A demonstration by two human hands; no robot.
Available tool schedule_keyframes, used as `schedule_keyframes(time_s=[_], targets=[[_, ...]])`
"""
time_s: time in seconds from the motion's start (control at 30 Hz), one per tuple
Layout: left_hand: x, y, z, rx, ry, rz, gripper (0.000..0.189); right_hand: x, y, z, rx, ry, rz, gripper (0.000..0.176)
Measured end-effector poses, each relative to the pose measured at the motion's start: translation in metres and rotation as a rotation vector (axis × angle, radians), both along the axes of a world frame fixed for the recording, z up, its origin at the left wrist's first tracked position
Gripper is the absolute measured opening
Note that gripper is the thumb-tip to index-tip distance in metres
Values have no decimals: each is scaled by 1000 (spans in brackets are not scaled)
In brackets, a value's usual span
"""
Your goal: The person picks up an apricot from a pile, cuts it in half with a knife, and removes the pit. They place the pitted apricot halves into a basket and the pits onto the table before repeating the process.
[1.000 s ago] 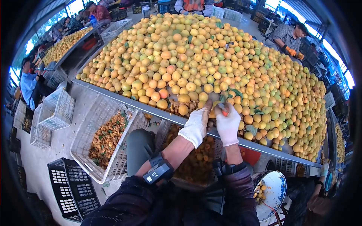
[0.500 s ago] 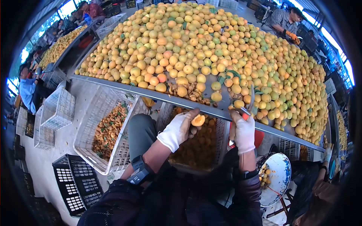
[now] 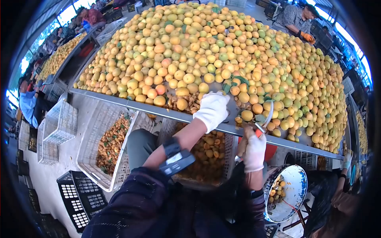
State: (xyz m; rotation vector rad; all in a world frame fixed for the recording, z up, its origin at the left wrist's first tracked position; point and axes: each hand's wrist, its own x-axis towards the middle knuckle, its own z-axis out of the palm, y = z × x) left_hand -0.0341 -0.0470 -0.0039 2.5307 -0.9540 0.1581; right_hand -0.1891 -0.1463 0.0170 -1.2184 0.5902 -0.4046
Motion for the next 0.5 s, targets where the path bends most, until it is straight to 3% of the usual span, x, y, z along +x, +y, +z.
schedule_keyframes(time_s=[0.03,0.1,0.13,0.17,0.23,0.27,0.33,0.37,0.4,0.43,0.5], targets=[[10,-8,-10,140,90,-26,33,-6,1,2,18,56,29,12],[11,-6,9,91,230,3,34,-13,-5,-23,-98,15,8,20],[6,0,26,-97,526,68,34,-18,-9,-27,-227,-7,43,31],[2,8,26,-321,578,90,37,-20,-8,-22,-220,-8,33,31],[-5,21,15,-1133,1330,65,40,-26,3,-2,-95,-40,131,42],[-8,27,9,-1136,1320,71,40,-24,11,4,-199,-53,145,46],[-20,39,0,-1473,1646,-198,41,-23,28,6,-383,-89,186,37],[-32,42,2,-1477,1640,-198,41,-21,33,1,-472,-79,224,32],[-46,41,9,-1568,1654,-224,42,-16,40,3,-756,-87,203,25],[-60,42,16,-1660,1669,-251,42,-20,49,16,-681,19,260,21],[-81,50,20,-1570,1597,-248,45,-19,58,6,-844,-150,163,22]])
